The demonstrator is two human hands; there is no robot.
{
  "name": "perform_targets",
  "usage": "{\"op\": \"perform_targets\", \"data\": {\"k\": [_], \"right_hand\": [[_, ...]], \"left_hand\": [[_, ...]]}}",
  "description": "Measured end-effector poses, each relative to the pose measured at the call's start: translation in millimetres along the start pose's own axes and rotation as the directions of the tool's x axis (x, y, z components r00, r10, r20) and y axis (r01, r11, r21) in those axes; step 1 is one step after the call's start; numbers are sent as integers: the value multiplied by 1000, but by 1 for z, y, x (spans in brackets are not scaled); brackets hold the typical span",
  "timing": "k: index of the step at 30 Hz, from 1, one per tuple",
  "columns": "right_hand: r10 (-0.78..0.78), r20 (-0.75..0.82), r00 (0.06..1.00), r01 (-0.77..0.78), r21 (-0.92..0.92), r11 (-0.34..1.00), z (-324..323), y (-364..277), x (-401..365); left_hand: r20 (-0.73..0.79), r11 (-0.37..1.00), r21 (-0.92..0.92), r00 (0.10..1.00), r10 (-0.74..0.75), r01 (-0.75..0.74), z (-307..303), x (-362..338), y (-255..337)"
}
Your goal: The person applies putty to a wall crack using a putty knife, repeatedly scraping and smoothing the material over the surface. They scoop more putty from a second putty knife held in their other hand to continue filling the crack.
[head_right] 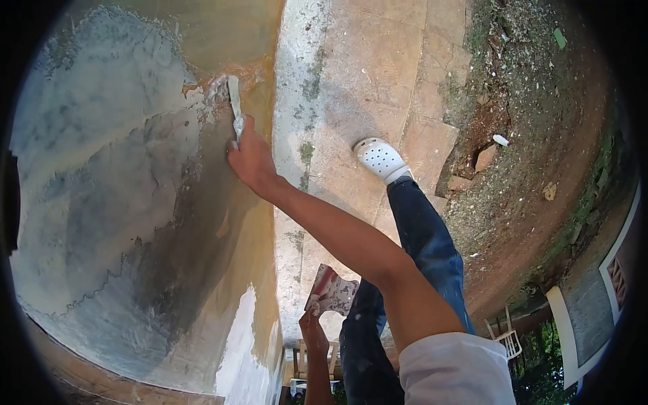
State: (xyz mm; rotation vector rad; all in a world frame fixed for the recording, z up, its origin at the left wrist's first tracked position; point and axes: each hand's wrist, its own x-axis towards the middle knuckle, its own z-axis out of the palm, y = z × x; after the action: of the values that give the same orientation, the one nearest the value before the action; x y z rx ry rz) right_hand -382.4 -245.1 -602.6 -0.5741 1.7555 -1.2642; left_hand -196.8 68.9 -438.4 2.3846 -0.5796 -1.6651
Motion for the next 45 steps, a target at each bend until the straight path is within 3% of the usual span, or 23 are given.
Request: {"op": "perform_targets", "data": {"k": [2, 6, 9, 12, 14, 16, 18, 19, 20, 21, 22, 24, 26, 28, 30, 32, 33, 34, 35, 36, 38, 43, 45], "right_hand": [[288, 73, 955, -287, -27, 957, -6, -16, 2], [110, 94, 990, -106, -39, 994, -19, -42, -23], [142, 164, 976, -131, -76, 988, -25, -51, -20], [485, 253, 837, -442, -207, 873, -55, -11, -21], [409, 94, 907, -339, -412, 846, -93, 1, -39], [368, 63, 928, -331, -317, 889, -142, -5, -69], [516, 213, 829, -476, -213, 853, -203, -68, -109], [486, 288, 825, -483, -85, 871, -225, -62, -133], [551, 341, 762, -608, 82, 790, -247, -114, -162], [536, 378, 755, -606, 87, 791, -262, -139, -192], [498, 405, 767, -552, 23, 833, -275, -169, -221], [446, 482, 755, -487, -44, 872, -289, -246, -283], [296, 539, 789, -272, -126, 954, -285, -278, -335], [65, 654, 754, 99, -211, 972, -277, -329, -382], [7, 713, 701, 242, -247, 938, -258, -367, -419], [71, 833, 549, 361, -313, 878, -244, -427, -446], [84, 845, 529, 428, -350, 833, -233, -454, -456], [108, 862, 495, 490, -380, 785, -223, -472, -468], [-19, 890, 455, 594, -287, 751, -208, -471, -475], [-31, 909, 417, 643, -270, 717, -198, -470, -480], [-122, 952, 281, 768, -147, 624, -178, -494, -493], [-105, 993, -53, 841, 101, 532, -132, -505, -533], [-17, 981, -194, 841, 175, 513, -123, -512, -556]], "left_hand": [[-11, 999, -22, 999, 36, -37, 2, -5, 7], [-2, 1000, 18, 1000, -6, 6, 1, -15, 19], [23, 996, 11, 996, 92, -92, 4, -17, 22], [38, 992, 24, 992, 124, -125, -4, -28, 21], [25, 985, 31, 985, 172, -172, -17, -34, 19], [58, 976, 16, 974, 218, -219, -33, -45, 18], [72, 965, -92, 965, 251, -244, -40, -69, 33], [89, 964, -94, 962, 258, -249, -49, -76, 33], [106, 960, -95, 957, 272, -262, -59, -85, 36], [135, 943, -141, 938, 320, -301, -68, -102, 45], [141, 925, -169, 921, 364, -340, -76, -122, 57], [192, 911, 76, 903, 385, -405, -93, -166, 79], [202, 882, 45, 869, 452, -470, -104, -212, 93], [224, 781, -2, 761, 608, -624, -115, -252, 102], [226, 774, 12, 755, 615, -634, -133, -311, 122], [180, 793, -106, 773, 608, -600, -138, -358, 130], [127, 722, -160, 711, 692, -673, -137, -318, 90], [97, 787, -243, 793, 601, -567, -144, -357, 106], [-52, 715, -201, 737, 674, -669, -149, -378, 115], [-69, 733, -156, 748, 661, -662, -161, -402, 119], [-296, 634, -217, 669, 682, -743, -164, -403, 103], [-578, 484, -504, 696, 426, -715, -180, -436, 83], [-655, 518, -480, 682, 326, -708, -183, -437, 64]]}}
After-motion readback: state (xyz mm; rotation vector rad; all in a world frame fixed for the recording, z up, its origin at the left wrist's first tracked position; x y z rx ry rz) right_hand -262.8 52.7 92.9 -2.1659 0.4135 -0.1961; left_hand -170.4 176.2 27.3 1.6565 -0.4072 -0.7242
